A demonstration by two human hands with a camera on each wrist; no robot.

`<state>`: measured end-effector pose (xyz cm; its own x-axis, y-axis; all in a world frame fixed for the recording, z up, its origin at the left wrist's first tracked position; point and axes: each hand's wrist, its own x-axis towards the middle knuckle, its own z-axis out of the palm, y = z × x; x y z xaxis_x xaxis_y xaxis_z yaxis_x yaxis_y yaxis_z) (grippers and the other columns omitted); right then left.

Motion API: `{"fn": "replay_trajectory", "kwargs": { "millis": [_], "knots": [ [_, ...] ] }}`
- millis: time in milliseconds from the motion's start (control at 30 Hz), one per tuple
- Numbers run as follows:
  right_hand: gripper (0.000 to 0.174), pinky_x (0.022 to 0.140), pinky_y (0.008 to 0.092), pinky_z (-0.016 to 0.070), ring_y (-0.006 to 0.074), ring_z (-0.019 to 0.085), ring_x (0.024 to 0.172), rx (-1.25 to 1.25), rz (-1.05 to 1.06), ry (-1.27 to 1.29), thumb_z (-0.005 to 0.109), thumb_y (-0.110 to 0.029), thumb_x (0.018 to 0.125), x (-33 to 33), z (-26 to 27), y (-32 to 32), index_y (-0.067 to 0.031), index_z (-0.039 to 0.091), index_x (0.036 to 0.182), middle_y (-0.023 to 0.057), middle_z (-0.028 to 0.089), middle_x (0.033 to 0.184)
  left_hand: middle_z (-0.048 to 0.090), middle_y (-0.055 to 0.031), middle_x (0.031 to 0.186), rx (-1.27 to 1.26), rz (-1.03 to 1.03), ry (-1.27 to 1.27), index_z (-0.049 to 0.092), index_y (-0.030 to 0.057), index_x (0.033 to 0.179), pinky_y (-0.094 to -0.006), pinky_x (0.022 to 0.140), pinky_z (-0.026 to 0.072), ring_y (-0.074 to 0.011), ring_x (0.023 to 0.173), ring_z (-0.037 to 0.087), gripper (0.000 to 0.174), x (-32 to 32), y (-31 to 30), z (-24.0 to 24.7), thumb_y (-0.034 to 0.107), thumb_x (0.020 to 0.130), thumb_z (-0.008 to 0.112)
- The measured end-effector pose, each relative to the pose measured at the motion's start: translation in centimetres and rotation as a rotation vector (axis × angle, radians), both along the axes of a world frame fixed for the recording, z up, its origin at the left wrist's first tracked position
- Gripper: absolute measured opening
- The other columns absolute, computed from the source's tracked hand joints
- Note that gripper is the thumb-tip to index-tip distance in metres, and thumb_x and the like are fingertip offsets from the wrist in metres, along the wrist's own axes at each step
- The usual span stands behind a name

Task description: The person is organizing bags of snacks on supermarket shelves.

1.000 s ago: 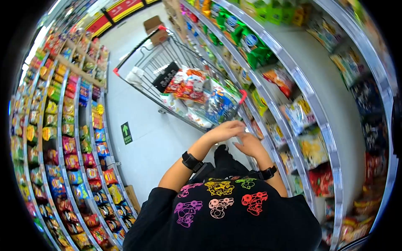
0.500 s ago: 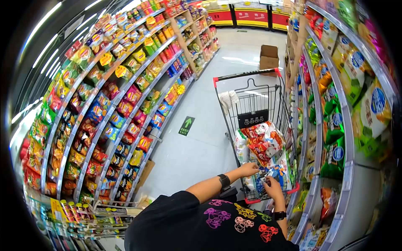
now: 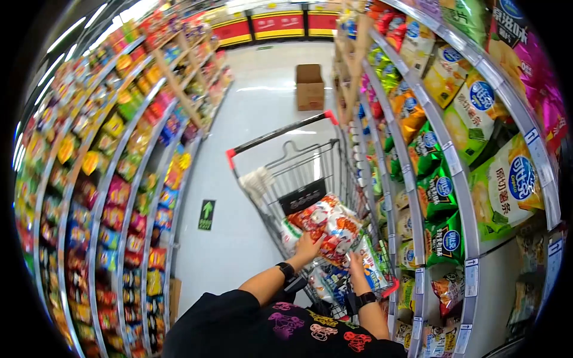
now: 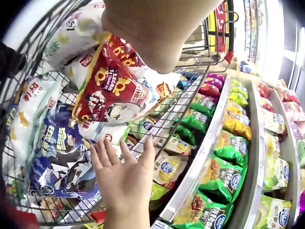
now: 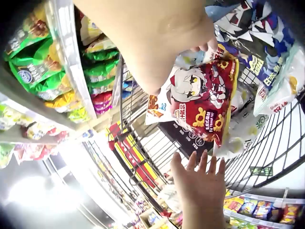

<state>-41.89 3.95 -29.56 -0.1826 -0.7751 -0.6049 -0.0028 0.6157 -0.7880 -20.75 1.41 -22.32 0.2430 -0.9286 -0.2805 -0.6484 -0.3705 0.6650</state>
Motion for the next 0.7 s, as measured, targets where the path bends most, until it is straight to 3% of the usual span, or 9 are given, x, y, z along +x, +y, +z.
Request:
{"fn": "replay_trajectory", "kwargs": {
  "millis": [167,267,367,433,533,567,633,667,700],
  "knots": [
    [0.062,0.089,0.0482,0.0316,0.0259,0.037,0.115,0.119,-0.132,-0.13,0.052,-0.052,0.08,2.3,-0.8,-1.0,-0.0106,0.035,0.123,0.0095,0.036,0.129,0.054,-0.0301,0.106,0.384,-0.257,0.267,0.051,-0.0038,0.108,-0.0426,0.088,0.04,-0.0413,0.101,0.052,0.065,0.5,-3.3,-5.3,0.055,0.084,0.036],
    [0.066,0.09,0.0483,0.0317,0.026,0.034,0.12,0.157,-0.189,-0.205,0.052,-0.052,0.08,4.3,1.6,-0.8,-0.0144,0.03,0.129,0.0069,0.035,0.131,0.054,-0.0296,0.107,0.355,-0.295,0.247,0.052,-0.0027,0.109,-0.0422,0.089,0.0396,-0.0417,0.102,0.051,0.064,0.9,-3.3,-8.1,0.054,0.084,0.036],
    [0.073,0.091,0.0556,0.0277,0.0303,0.032,0.122,0.099,-0.136,-0.158,0.05,-0.058,0.078,4.9,-1.2,-0.5,-0.0158,0.025,0.132,0.0071,0.032,0.135,0.054,-0.0291,0.107,0.373,-0.281,0.228,0.052,-0.0022,0.111,-0.0413,0.09,0.0389,-0.0415,0.103,0.051,0.061,1.3,-3.2,-5.1,0.05,0.087,0.033],
    [0.074,0.091,0.0594,0.0252,0.032,0.032,0.121,0.196,-0.222,-0.219,0.048,-0.061,0.077,6.0,2.2,-0.9,-0.0155,0.026,0.132,0.0079,0.034,0.134,0.055,-0.0278,0.106,0.471,-0.278,0.32,0.053,-0.0017,0.112,-0.0399,0.09,0.039,-0.0401,0.104,0.051,0.059,1.2,-3.1,-8.5,0.048,0.087,0.033],
    [0.071,0.086,0.0635,0.0246,0.0283,0.042,0.107,0.293,-0.271,-0.39,0.045,-0.068,0.074,5.4,3.4,-0.8,-0.0179,0.04,0.124,0.0087,0.042,0.124,0.056,-0.0263,0.107,0.472,-0.222,0.589,0.052,0.0004,0.115,-0.0391,0.091,0.0384,-0.0386,0.104,0.051,0.061,0.0,-2.2,-6.7,0.051,0.085,0.036],
    [0.075,0.088,0.0647,0.0227,0.0298,0.039,0.109,0.3,-0.272,-0.447,0.045,-0.07,0.072,5.4,5.2,-0.8,-0.0167,0.039,0.125,0.0091,0.041,0.124,0.055,-0.0245,0.11,0.444,-0.298,0.596,0.052,0.0013,0.114,-0.0388,0.091,0.0382,-0.0369,0.105,0.052,0.065,-0.2,-2.2,-12.3,0.056,0.082,0.041],
    [0.081,0.091,0.066,0.0204,0.0301,0.037,0.108,0.311,-0.318,-0.522,0.046,-0.074,0.068,5.4,6.6,-0.5,-0.0161,0.042,0.124,0.0095,0.042,0.123,0.056,-0.024,0.109,0.422,-0.379,0.377,0.053,0.0006,0.112,-0.0389,0.091,0.038,-0.0361,0.103,0.053,0.066,-0.7,-1.6,-4.4,0.058,0.08,0.043],
    [0.07,0.086,0.0629,0.0247,0.0257,0.046,0.097,0.355,-0.337,-0.524,0.043,-0.073,0.07,5.1,5.9,-0.6,-0.022,0.048,0.117,0.0054,0.051,0.113,0.056,-0.0238,0.108,0.409,-0.413,0.262,0.053,0.0002,0.111,-0.039,0.091,0.0379,-0.0356,0.103,0.053,0.067,-0.7,-1.2,-0.9,0.059,0.079,0.044],
    [0.069,0.086,0.0635,0.025,0.0262,0.047,0.098,0.33,-0.284,-0.523,0.044,-0.073,0.07,5.1,7.1,-0.5,-0.0223,0.048,0.116,0.006,0.051,0.113,0.059,-0.0236,0.101,0.279,-0.472,0.053,0.055,0.0008,0.108,-0.0405,0.088,0.0395,-0.0366,0.097,0.056,0.068,-1.5,-0.5,-3.2,0.061,0.077,0.045]
  ]
}}
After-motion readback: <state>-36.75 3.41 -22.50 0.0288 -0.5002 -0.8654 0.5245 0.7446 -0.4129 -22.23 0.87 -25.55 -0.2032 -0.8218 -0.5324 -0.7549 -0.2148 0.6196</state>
